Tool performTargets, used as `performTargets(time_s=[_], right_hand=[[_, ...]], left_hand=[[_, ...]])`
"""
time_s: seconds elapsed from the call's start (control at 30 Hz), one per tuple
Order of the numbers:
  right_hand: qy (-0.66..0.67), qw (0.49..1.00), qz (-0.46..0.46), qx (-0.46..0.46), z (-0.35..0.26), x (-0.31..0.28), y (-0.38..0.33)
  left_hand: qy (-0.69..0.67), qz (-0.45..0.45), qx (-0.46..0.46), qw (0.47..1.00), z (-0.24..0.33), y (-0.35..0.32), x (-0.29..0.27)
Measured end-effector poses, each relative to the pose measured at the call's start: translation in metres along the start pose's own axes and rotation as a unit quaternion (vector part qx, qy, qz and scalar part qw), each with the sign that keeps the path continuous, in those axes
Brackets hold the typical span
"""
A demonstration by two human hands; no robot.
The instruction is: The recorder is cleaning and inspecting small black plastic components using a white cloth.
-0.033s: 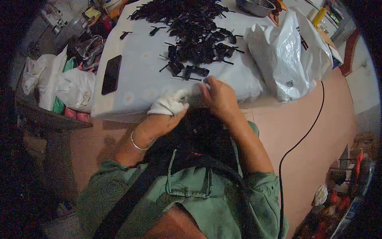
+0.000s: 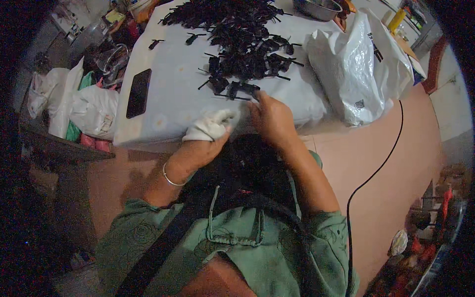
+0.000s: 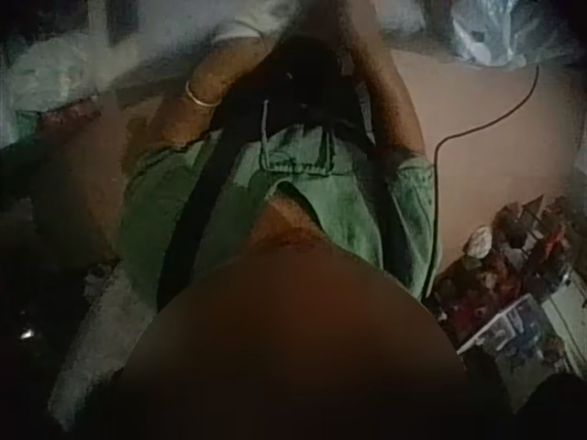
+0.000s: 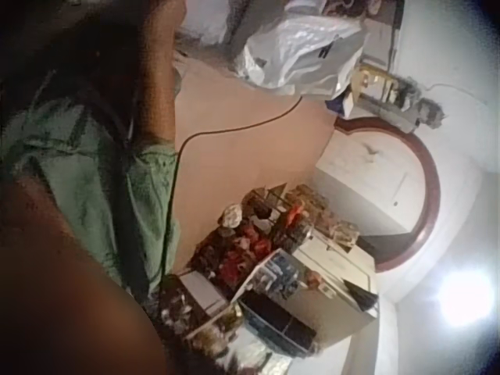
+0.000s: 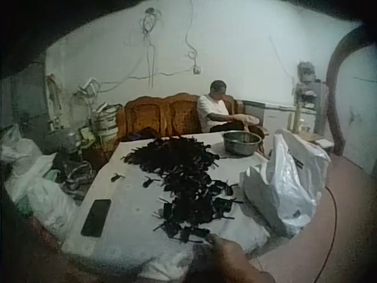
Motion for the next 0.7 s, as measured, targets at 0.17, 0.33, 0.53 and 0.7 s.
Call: performTargets(time_s=[0.17,0.33,0.53,0.7], right_hand=[[-0.143,0.986,0.001,-0.088,-0.004,0.014,0.010],[-0.070,0.977,0.014,-0.202,-0.026,0.019,-0.004],[-0.081,0.961,-0.001,-0.264,-0.045,0.020,-0.010],[-0.015,0.969,0.099,-0.227,-0.058,-0.001,-0.009]], left_hand=[[0.032,0.080,-0.053,0.995,-0.022,0.004,-0.019],[0.086,0.106,-0.023,0.990,-0.026,0.011,-0.018],[0.095,0.028,-0.101,0.990,-0.035,0.019,-0.005],[-0.144,0.016,-0.118,0.982,-0.040,0.019,-0.009]])
Point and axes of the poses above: each hand's wrist, its own y-axis towards the middle knuckle, its own x-axis out of the palm, z = x × y, the point moved 8 cm from there along y, towards the middle knuckle, and after that the axes turned 6 degrees about -x, right-handed, at the moved point
